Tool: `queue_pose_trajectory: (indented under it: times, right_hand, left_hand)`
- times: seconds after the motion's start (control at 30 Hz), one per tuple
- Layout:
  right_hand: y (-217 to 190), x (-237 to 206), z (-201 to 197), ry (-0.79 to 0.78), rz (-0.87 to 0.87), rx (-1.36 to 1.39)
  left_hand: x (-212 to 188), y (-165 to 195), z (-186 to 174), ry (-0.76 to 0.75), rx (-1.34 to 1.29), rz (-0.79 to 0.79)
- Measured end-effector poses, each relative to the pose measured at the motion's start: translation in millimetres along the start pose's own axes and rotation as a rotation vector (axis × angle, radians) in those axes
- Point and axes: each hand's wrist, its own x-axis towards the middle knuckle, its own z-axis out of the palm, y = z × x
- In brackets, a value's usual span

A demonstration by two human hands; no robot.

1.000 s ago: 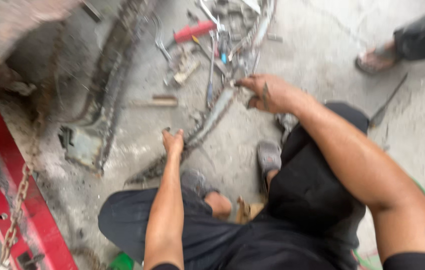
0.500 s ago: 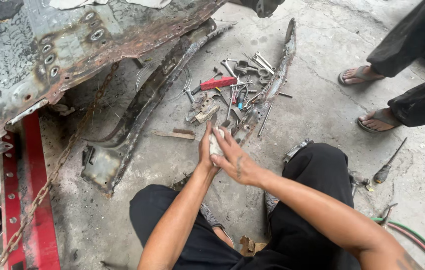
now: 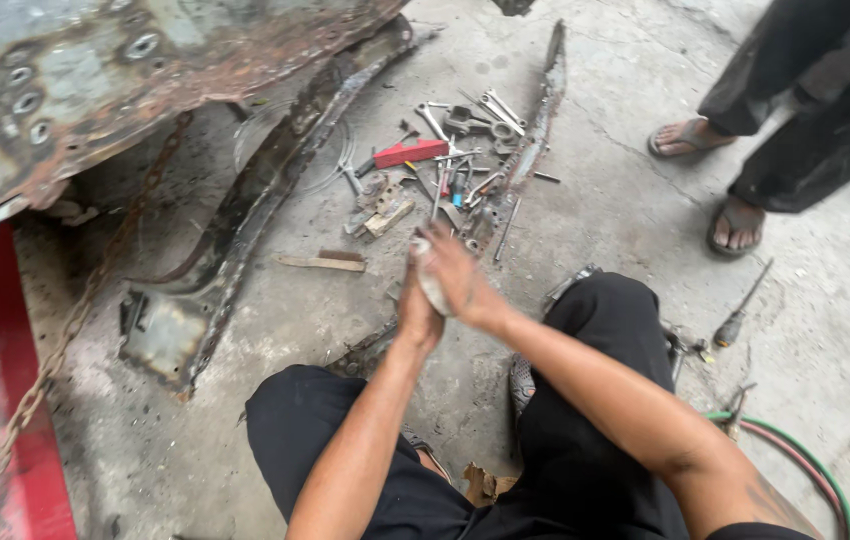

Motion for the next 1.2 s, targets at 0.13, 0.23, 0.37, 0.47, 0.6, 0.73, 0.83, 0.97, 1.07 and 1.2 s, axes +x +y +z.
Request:
queue_pose_trajectory:
  times: [0.13,0.23,0.37,0.47,0.6,0.73,0.83,0.97,1.07,1.2]
  right_hand:
    - [-27,-28,14,-0.169,0.058,0.044]
    - [-25,-35,13,-0.196,-0.008,-0.040]
    - [-3,-26,13,-0.151,0.128,-0.053]
    - [17,-17,9,-0.158,0.260,0.109]
    - [42,-6,-5,-0.012,0.483,0.602]
    - [52,-3,-6,0.156,0.703,0.867]
    - [45,-11,4,0.118,0.630,0.885]
    - [23,-23,8,0.045,0.439,0.748]
    - [5,-25,4,-0.022,0.397,0.661]
    - [-13,-30,-3,-0.150,0.424,1.019]
  left_hand:
    - [29,-7,-43,0.089,0.134,0.182]
    - [35,-26,-53,0.130,0.200,0.288]
    - [17,-58,-46,0.094,0.246,0.120]
    - [2,-68,-34,0.193,0.548,-0.005]
    - [-18,-65,-14,0.037,0.646,-0.037]
    - [-29,-61,15,0.076,0.681,0.070]
    - [-29,-54,22,0.209,0.899,0.243]
    - [-24,-52,6,0.201,0.895,0.350]
    - [-9,-64,-12,0.281,0.945,0.381]
    - [27,-62,-45,0.565,0.851,0.372]
